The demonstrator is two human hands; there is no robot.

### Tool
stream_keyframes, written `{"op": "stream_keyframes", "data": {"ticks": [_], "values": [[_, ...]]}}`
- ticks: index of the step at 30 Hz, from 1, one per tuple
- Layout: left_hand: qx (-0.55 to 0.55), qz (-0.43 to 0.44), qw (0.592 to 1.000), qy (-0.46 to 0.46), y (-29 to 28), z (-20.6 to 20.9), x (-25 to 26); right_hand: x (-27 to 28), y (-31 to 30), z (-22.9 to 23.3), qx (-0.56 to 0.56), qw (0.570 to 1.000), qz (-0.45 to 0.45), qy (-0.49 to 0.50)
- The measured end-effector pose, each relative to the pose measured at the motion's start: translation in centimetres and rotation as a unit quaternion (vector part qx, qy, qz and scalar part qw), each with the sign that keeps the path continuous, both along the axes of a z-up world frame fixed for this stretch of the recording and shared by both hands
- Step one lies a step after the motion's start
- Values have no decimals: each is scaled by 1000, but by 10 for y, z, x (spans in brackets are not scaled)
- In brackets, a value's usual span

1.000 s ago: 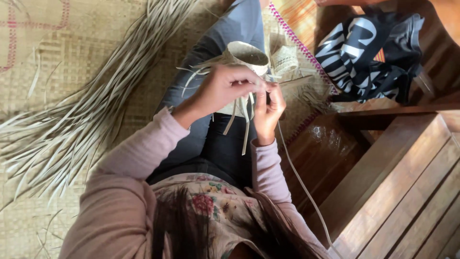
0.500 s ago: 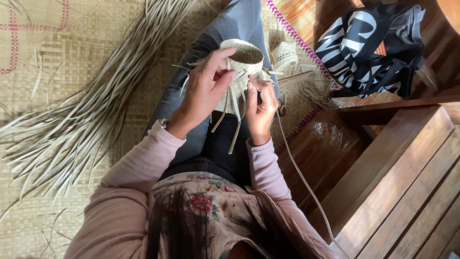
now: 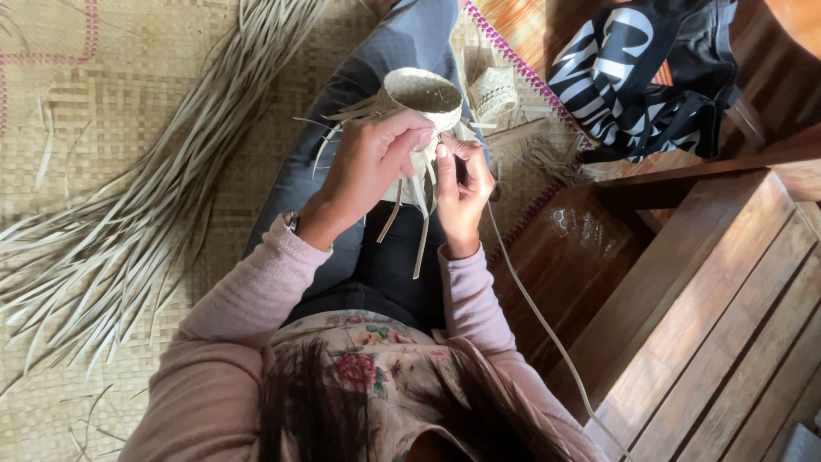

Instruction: Weaving a small basket from dried plant fibers using a weaving tool.

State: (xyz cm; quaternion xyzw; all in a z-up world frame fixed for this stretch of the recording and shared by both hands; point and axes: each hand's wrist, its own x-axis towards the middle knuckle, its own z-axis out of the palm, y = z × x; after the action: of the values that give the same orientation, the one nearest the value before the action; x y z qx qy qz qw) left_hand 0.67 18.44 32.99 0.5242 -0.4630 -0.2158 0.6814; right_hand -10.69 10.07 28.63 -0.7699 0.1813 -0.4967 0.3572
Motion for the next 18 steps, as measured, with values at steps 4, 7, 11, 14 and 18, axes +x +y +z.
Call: {"op": "stream_keyframes", "data": {"ticks": [4, 7, 11, 14, 18], "values": [[55, 25, 993, -97, -5, 1, 6, -2, -2, 1, 7, 1000, 11, -7], [47, 20, 999, 7, -16, -14, 8, -4, -6, -2, 38, 999, 13, -28], [33, 32, 999, 27, -23, -21, 8, -6, -10, -2, 73, 996, 29, -35], [19, 60, 998, -18, -22, -15, 5, -11, -11, -6, 124, 991, 35, -26], [2, 89, 994, -68, -24, -15, 3, -13, -13, -8, 169, 985, 41, -18]]}}
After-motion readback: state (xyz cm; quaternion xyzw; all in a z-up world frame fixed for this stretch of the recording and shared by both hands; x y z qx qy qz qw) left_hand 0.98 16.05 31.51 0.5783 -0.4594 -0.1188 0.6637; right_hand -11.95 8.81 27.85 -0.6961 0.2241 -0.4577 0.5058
